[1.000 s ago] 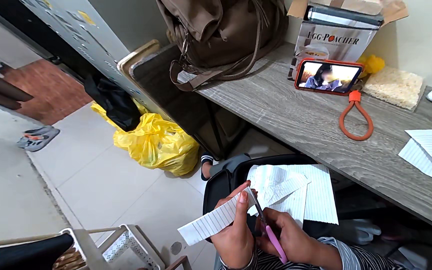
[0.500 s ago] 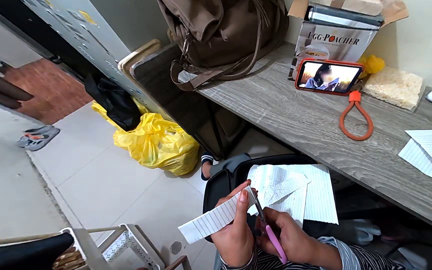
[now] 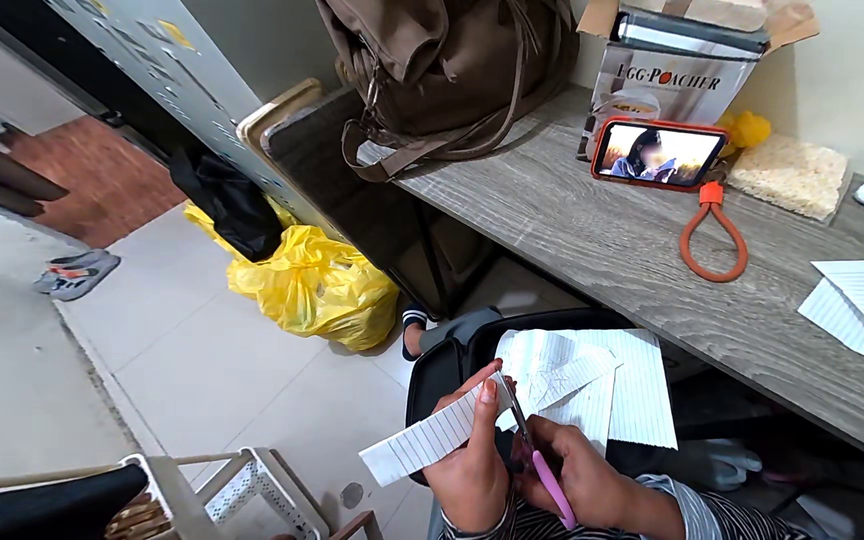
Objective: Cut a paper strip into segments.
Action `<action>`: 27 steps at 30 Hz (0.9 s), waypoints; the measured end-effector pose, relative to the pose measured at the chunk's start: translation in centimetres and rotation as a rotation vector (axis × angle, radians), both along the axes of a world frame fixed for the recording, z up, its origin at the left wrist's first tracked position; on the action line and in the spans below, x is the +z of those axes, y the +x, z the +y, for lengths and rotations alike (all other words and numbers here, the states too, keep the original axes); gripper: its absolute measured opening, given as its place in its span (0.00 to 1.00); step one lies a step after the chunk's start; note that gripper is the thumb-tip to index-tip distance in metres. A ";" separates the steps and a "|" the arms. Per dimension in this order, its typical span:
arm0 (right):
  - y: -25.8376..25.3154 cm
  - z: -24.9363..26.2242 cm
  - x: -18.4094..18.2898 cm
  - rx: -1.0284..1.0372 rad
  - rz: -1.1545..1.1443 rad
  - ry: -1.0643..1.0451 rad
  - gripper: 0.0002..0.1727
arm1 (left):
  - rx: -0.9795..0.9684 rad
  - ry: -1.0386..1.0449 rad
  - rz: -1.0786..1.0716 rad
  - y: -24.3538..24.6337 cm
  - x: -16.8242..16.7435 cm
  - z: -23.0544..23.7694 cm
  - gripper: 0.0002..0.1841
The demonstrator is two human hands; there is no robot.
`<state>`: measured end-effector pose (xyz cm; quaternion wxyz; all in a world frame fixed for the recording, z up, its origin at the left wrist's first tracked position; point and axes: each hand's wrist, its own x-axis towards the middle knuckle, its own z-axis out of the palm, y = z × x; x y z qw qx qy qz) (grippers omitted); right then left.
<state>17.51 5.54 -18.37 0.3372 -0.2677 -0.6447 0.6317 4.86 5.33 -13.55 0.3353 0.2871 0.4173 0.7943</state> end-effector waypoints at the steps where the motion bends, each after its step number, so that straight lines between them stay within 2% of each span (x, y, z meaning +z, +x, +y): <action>1: 0.0 0.0 -0.1 -0.007 0.014 0.007 0.12 | 0.002 -0.004 0.002 0.0 0.0 0.0 0.03; 5: 0.0 -0.1 -0.2 -0.038 0.036 0.000 0.10 | 0.008 0.002 -0.003 -0.1 0.0 0.1 0.02; 13: 0.0 0.0 0.1 0.013 -0.012 0.005 0.14 | -0.001 -0.009 -0.001 0.0 0.0 0.0 0.03; 21: 0.1 0.0 0.0 -0.037 0.026 -0.007 0.10 | 0.012 -0.003 -0.002 -0.1 -0.1 0.1 0.03; 27: 0.0 -0.1 -0.1 -0.006 -0.015 -0.004 0.14 | -0.008 -0.009 0.008 0.1 -0.1 -0.1 0.03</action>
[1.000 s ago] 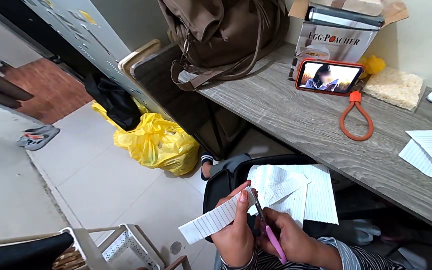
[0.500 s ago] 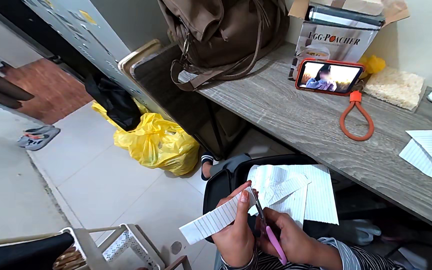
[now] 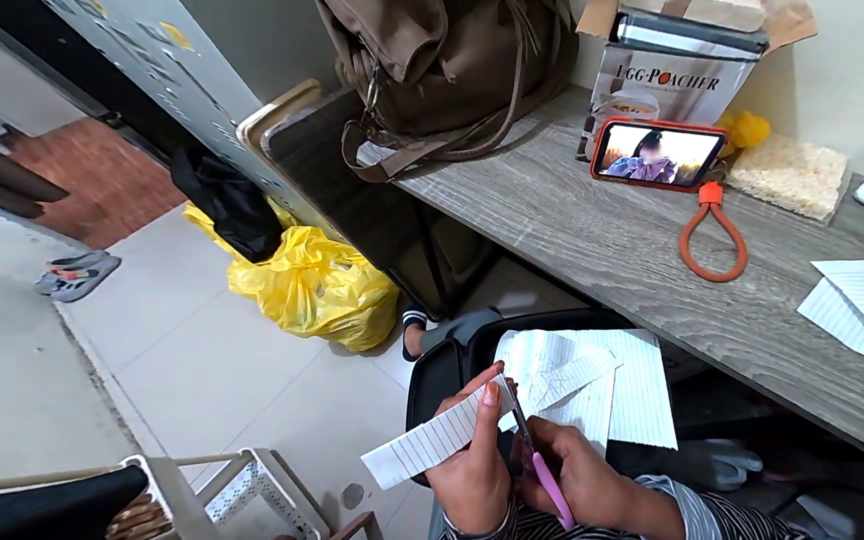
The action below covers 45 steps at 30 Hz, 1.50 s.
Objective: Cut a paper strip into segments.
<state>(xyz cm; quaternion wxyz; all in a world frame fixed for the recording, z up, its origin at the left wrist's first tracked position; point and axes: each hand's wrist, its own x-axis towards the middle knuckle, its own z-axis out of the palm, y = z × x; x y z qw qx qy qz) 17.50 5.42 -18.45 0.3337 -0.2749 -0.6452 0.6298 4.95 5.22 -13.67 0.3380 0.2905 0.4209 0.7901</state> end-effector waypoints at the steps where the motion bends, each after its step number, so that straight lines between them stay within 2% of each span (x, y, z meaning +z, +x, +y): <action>1: 0.0 0.0 0.0 -0.004 0.014 0.004 0.13 | 0.006 -0.001 0.002 0.0 0.0 0.0 0.03; 13: -0.1 -0.2 -0.1 -0.065 0.096 -0.046 0.08 | 0.002 0.025 -0.087 0.1 0.1 0.0 0.05; 16: 0.0 -0.3 0.6 -0.127 0.194 -0.123 0.05 | -0.119 -0.001 0.045 -0.2 -0.5 -0.3 0.09; 21: 0.4 0.2 1.2 -0.303 0.341 -0.075 0.02 | -0.294 -0.062 0.288 0.1 -0.9 -0.4 0.12; 32: 0.5 0.6 1.0 -0.364 0.384 -0.060 0.02 | -0.406 -0.054 0.324 0.0 -1.3 -0.5 0.08; 35: 0.5 0.6 1.2 -0.330 0.365 -0.107 0.01 | -0.306 -0.064 0.285 0.0 -0.8 -0.4 0.06; 41: 0.4 0.7 0.4 -0.133 0.316 -0.067 0.09 | 0.017 -0.030 0.161 -0.2 -0.2 0.1 0.05; 45: 0.2 0.7 0.2 -0.036 0.276 -0.024 0.12 | 0.093 -0.023 0.101 0.0 -0.3 0.2 0.06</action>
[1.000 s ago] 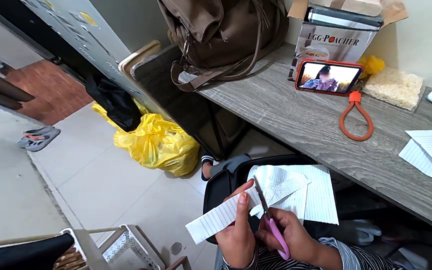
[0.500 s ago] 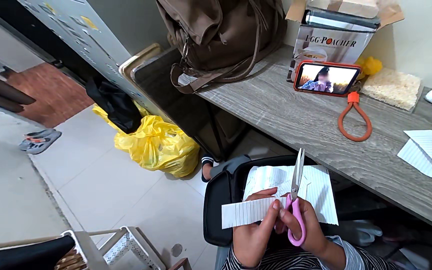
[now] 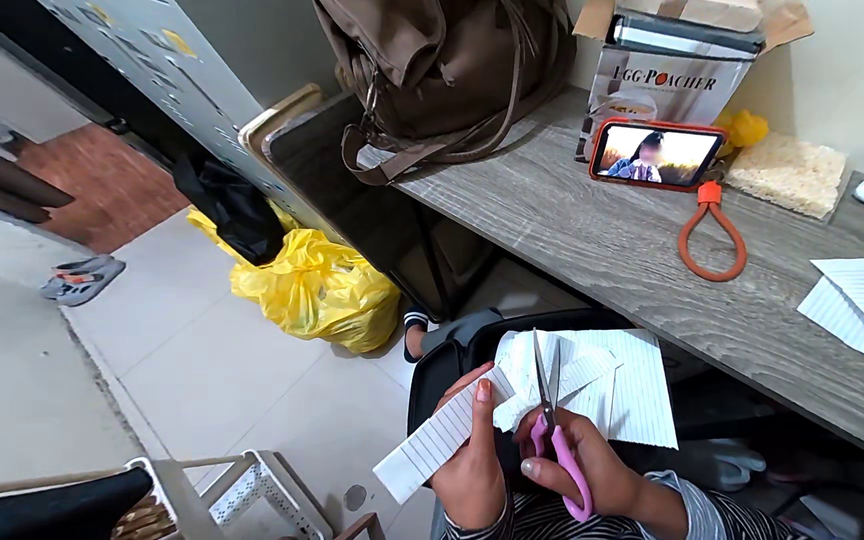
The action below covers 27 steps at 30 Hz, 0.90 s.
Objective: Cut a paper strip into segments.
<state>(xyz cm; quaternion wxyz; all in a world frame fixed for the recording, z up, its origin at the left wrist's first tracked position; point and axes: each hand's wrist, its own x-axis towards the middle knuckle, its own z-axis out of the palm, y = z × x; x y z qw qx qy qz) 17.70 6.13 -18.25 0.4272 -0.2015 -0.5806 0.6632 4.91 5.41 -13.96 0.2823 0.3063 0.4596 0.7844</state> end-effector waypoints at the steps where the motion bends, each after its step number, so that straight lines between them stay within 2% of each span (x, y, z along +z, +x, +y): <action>1: 0.0 0.0 0.0 0.018 -0.013 -0.005 0.13 | 0.004 0.001 -0.002 0.0 0.0 0.0 0.06; 9: -0.1 -0.2 -0.1 0.115 -0.141 0.009 0.15 | -0.011 0.010 -0.010 0.2 0.1 -0.2 0.06; 22: 0.0 -0.1 -0.2 0.139 -0.151 0.020 0.13 | -0.040 -0.014 0.006 0.2 0.1 -0.3 0.06; 27: 0.0 -0.1 -0.1 0.141 -0.150 0.017 0.12 | -0.142 0.005 -0.001 -0.2 -0.5 -0.3 0.04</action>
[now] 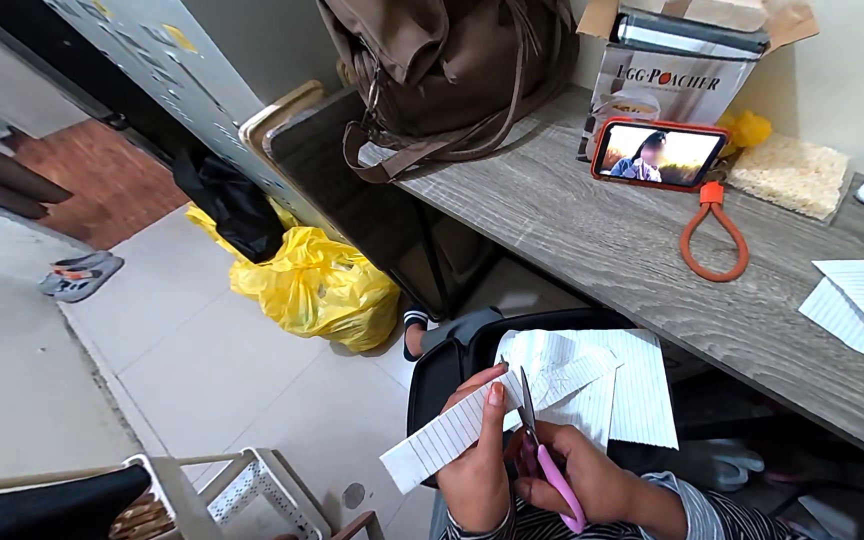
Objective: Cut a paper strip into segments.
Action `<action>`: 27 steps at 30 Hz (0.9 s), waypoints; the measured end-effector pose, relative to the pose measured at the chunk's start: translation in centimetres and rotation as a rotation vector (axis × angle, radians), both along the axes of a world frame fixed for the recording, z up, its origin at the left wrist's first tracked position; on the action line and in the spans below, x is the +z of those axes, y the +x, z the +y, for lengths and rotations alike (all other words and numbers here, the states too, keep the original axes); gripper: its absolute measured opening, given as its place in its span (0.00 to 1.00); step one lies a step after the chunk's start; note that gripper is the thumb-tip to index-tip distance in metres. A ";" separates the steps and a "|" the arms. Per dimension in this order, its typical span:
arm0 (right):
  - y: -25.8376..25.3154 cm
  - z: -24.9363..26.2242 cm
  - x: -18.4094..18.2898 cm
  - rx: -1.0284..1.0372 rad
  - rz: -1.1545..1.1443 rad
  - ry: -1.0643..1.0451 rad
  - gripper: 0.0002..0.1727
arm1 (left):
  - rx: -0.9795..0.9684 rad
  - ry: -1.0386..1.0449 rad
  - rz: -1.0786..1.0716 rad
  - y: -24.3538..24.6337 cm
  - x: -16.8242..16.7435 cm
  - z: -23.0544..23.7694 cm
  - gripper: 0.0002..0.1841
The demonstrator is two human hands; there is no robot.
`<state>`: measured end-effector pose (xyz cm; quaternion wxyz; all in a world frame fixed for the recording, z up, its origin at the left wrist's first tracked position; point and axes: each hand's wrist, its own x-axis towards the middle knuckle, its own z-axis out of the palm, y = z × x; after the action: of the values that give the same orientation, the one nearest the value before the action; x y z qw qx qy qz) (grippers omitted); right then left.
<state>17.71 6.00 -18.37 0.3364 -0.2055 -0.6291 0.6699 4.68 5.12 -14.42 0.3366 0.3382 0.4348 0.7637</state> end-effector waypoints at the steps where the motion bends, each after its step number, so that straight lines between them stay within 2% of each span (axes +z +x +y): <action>1: 0.0 0.0 0.0 -0.002 0.001 0.002 0.12 | -0.010 0.003 -0.004 0.0 0.0 0.0 0.04; 27: 0.0 0.0 -0.1 -0.002 0.004 0.008 0.12 | 0.011 0.013 0.006 0.0 0.2 -0.1 0.04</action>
<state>17.72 5.95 -18.44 0.3392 -0.2036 -0.6308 0.6675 4.71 5.07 -14.22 0.3289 0.3401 0.4324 0.7675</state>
